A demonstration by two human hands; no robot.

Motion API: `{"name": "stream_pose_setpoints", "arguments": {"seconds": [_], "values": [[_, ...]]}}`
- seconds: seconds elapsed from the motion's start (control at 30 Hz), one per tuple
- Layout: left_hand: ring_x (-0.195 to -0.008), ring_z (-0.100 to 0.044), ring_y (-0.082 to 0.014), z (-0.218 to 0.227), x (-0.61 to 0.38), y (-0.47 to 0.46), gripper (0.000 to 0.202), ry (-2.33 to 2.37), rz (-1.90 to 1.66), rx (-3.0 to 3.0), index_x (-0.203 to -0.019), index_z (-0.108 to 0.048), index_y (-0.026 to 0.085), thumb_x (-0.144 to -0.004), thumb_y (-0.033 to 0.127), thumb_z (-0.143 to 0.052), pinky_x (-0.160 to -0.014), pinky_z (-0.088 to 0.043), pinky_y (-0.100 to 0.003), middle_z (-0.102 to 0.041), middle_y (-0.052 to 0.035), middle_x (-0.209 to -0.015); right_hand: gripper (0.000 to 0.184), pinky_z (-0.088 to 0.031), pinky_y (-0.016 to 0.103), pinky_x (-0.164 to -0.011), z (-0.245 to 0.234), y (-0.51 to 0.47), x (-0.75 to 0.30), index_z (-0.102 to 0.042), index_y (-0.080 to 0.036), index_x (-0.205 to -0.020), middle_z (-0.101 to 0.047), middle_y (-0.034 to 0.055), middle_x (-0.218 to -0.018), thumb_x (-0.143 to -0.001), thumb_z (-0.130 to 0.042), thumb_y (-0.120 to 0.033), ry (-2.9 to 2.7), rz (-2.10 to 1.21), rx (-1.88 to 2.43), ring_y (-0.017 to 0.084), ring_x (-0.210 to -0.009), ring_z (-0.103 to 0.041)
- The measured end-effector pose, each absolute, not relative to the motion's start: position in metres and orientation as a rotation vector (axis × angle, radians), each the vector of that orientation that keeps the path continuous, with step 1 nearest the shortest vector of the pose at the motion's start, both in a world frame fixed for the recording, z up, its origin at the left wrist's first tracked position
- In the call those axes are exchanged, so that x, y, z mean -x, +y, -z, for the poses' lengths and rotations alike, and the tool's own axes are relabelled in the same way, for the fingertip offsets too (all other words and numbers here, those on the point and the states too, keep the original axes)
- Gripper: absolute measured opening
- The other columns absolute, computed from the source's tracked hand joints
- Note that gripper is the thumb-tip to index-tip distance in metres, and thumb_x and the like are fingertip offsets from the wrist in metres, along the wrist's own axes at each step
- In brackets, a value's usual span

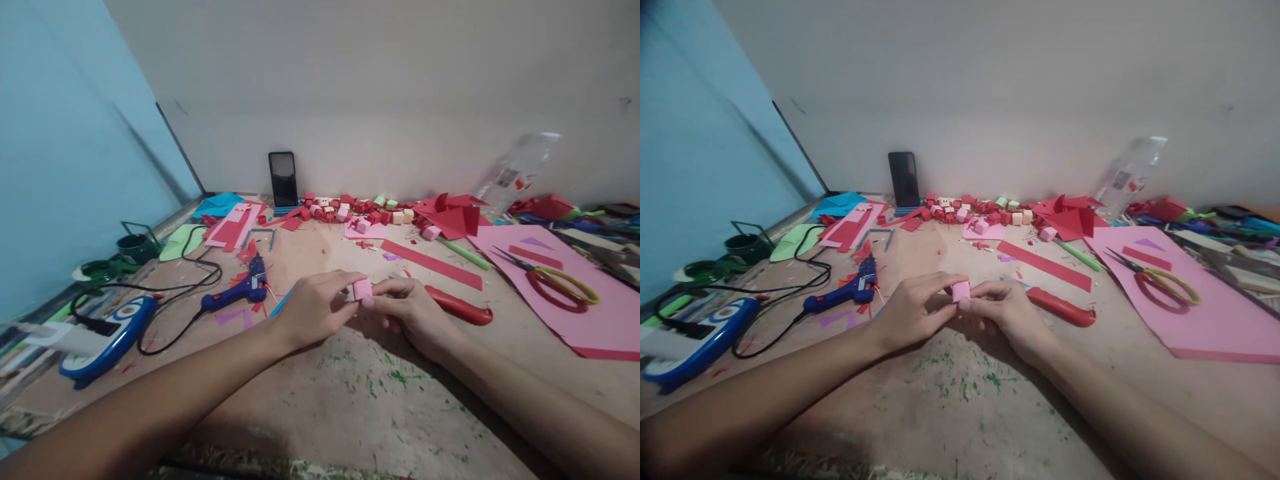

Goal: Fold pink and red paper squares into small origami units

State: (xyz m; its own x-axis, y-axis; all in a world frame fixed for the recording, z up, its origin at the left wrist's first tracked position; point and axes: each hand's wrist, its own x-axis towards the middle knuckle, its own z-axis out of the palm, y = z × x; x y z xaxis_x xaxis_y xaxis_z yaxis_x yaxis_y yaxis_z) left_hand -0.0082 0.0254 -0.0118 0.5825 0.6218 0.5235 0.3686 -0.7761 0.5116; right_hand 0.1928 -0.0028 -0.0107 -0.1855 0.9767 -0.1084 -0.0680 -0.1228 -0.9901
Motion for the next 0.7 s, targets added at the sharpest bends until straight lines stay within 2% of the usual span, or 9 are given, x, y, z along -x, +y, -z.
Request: {"name": "stream_pose_setpoints", "arguments": {"seconds": [0.13,0.3,0.7], "values": [[-0.103,-0.074,-0.0229,0.0114,0.0076,0.0248,0.032,0.805,-1.025,-2.473,-0.124,-0.067,0.018,-0.092,0.015,-0.067,-0.088,-0.056,-0.034,-0.078,-0.0079,-0.119,0.023,-0.022,0.020,-0.039,0.0124,-0.0019,-0.1940,-0.078,-0.017,-0.069,-0.056,-0.0041,-0.044,-0.067,-0.092,-0.035,-1.247,-1.484,1.118,0.005,-0.038,-0.038],[-0.104,-0.074,-0.0237,0.0123,0.0081,0.0261,0.028,0.831,-1.079,-2.470,-0.120,-0.068,0.018,-0.092,0.017,-0.068,-0.088,-0.055,-0.035,-0.078,-0.0070,-0.116,0.024,-0.024,0.020,-0.040,0.0100,-0.0031,-0.1903,-0.081,-0.018,-0.080,-0.057,-0.0047,-0.046,-0.068,-0.092,-0.034,-1.270,-1.466,1.095,0.006,-0.039,-0.039],[-0.103,-0.075,-0.0231,0.0098,0.0075,0.0227,0.033,0.831,-1.040,-2.521,-0.124,-0.066,0.018,-0.092,0.017,-0.066,-0.087,-0.057,-0.035,-0.078,-0.0073,-0.118,0.024,-0.018,0.023,-0.039,0.0120,-0.0045,-0.1927,-0.080,-0.017,-0.075,-0.053,-0.0055,-0.043,-0.068,-0.091,-0.037,-1.255,-1.426,1.146,0.006,-0.037,-0.034]]}}
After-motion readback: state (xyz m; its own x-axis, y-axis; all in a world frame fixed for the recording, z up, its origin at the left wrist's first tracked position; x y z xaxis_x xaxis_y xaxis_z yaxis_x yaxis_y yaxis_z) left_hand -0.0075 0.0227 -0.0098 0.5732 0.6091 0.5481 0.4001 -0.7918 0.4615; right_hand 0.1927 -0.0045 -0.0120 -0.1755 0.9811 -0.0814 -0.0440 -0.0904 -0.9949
